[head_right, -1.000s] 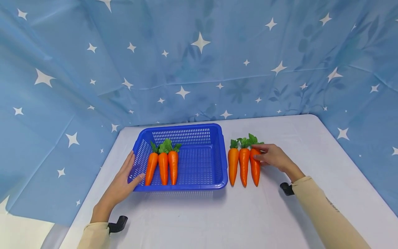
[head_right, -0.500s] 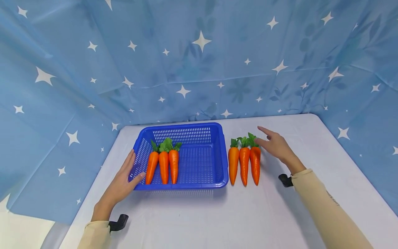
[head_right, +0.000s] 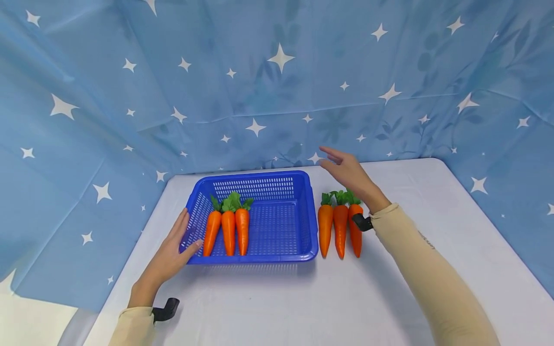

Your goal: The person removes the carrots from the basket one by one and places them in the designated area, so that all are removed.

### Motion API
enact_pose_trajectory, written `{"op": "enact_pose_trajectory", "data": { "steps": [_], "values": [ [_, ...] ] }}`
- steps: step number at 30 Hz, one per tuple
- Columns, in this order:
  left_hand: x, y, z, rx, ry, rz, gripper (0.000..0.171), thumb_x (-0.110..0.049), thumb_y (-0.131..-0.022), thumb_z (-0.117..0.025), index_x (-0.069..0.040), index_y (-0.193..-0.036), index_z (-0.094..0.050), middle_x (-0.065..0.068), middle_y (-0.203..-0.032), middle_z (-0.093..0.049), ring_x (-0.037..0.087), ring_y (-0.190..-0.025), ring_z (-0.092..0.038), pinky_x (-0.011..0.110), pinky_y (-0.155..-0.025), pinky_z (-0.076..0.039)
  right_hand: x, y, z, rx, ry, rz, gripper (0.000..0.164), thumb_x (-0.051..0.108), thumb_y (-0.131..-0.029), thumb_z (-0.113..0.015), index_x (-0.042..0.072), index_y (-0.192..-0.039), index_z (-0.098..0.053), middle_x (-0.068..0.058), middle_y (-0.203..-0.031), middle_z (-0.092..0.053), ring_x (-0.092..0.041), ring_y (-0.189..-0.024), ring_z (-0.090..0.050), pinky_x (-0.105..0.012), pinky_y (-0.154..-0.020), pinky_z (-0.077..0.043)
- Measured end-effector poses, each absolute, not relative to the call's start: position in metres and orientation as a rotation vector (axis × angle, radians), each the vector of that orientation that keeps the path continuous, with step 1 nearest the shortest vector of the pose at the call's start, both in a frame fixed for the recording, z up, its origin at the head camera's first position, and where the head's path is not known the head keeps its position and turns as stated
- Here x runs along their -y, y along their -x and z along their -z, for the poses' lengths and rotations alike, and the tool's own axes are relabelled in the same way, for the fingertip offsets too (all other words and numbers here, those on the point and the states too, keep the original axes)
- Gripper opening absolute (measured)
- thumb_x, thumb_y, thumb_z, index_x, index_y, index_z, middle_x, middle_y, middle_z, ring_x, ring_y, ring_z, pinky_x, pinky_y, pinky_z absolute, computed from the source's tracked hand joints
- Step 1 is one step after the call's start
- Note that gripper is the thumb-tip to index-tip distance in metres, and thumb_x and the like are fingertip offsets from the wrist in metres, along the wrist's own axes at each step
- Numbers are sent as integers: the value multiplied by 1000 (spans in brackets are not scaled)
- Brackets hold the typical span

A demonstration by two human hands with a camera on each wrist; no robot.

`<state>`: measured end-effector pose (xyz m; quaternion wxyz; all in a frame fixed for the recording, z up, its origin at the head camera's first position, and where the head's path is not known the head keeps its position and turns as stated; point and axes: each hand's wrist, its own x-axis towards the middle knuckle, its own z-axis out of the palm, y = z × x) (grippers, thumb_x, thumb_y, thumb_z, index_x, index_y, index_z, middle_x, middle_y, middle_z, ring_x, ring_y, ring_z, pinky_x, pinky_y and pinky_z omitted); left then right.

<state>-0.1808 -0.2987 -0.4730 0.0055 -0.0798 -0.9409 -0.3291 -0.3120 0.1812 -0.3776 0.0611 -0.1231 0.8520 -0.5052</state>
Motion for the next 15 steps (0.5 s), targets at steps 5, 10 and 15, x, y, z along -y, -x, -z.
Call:
{"op": "enact_pose_trajectory", "data": {
  "steps": [5, 10, 15],
  "values": [
    [298, 181, 472, 2945, 246, 1030, 94, -44, -106, -60, -6, -172, -6, 10, -180, 2, 44, -162, -11, 71, -122, -18, -149, 319, 367, -2497, 420, 1623, 62, 35, -112, -55, 16, -169, -38, -20, -170, -36, -45, -148, -46, -61, -121, -35],
    [297, 180, 471, 2946, 248, 1026, 94, -44, -106, -60, -5, -172, -6, 11, -180, 1, 45, -162, -12, 70, -122, -18, -117, 325, 366, -2411, 491, 1659, 58, 29, -113, -55, 15, -167, -41, -16, -169, -39, -43, -146, -49, -60, -121, -36],
    [297, 179, 471, 2943, 246, 1020, 93, -44, -106, -60, -6, -172, -6, 12, -180, 1, 45, -161, -12, 71, -122, -18, -89, 329, 373, -2341, 540, 1633, 58, 28, -112, -58, 15, -166, -43, -18, -165, -45, -39, -147, -48, -57, -116, -45]
  ]
}}
